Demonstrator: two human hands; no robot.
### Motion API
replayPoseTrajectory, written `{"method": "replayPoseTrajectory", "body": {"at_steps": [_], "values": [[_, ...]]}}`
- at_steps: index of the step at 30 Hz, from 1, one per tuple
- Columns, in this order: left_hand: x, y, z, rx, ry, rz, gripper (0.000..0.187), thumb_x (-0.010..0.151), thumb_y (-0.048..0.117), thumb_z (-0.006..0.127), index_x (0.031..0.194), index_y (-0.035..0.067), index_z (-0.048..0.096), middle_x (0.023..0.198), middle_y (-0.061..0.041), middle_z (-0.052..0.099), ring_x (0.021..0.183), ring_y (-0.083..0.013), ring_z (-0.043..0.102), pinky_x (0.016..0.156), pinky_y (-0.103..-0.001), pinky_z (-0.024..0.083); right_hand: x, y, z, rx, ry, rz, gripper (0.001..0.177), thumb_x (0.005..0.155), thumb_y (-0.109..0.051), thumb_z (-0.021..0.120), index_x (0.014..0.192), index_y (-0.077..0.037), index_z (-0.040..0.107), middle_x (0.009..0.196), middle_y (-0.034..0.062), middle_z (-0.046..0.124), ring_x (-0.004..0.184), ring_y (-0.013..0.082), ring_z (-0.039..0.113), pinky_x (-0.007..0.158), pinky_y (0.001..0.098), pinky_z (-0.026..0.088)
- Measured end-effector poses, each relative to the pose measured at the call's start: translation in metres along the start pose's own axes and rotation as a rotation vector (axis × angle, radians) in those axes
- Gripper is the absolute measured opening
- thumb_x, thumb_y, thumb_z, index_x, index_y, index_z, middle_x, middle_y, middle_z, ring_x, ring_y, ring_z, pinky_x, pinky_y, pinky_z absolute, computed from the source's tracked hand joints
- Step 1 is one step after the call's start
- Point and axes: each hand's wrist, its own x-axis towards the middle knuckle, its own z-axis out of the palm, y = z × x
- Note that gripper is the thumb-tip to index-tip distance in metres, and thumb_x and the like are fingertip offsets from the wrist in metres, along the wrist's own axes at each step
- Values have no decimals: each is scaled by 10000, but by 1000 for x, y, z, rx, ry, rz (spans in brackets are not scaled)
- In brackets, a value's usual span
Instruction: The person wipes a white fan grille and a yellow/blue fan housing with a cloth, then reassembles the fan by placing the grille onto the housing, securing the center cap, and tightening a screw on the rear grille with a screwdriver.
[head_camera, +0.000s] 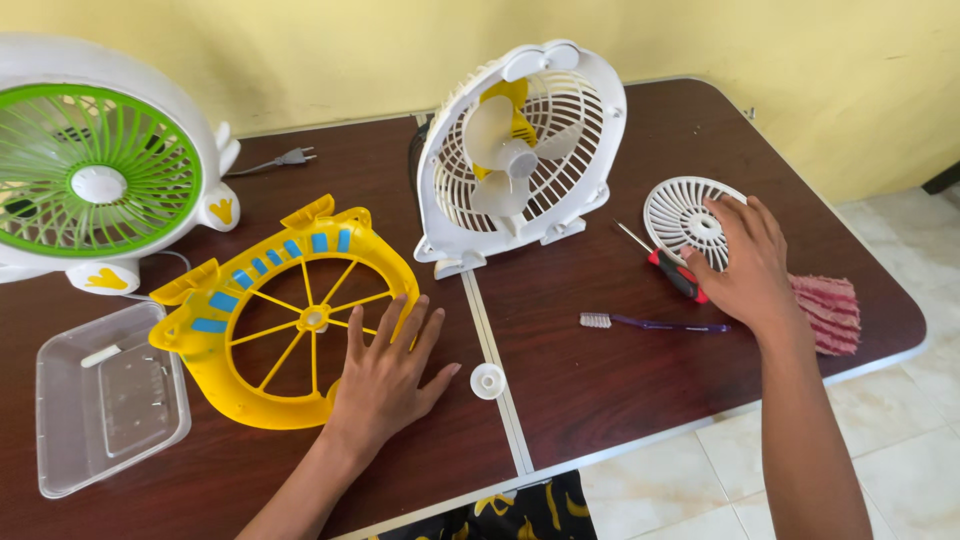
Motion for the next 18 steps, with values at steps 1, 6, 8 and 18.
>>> {"method": "replayPoseTrajectory", "body": {"at_steps": [1,6,8,18], "values": [[0,3,-1,3,14,12,659,871,529,668,1370,102,620,1449,-106,556,1387,-285,450,1140,-635,266,-4,6,-1,-16,-1,3,653,888,-276,759,1478,-78,558,1523,214,522,1487,476,366,1206,596,303],[2,16,-2,-17,32,62,612,875,512,660,1346,121,641,1420,-77,592,1389,-271,470,1168,-633,243,-13,30,7,-57,-36,56,648,893,-297,762,1474,-86,566,1523,201,526,1480,479,360,1201,602,288],[3,18,-1,-19,20,68,606,894,517,658,1348,116,641,1427,-80,587,1394,-274,465,1173,-629,237,-12,38,17,-67,-50,53,660,886,-308,761,1476,-85,565,1521,199,521,1481,473,353,1196,604,288],[3,13,-5,-98,1,28,632,871,507,668,1361,110,617,1463,-108,541,1418,-314,410,1151,-645,234,12,77,76,-123,-182,133,618,853,-481,730,1383,-180,626,1532,167,501,1492,403,347,1162,675,264]]}}
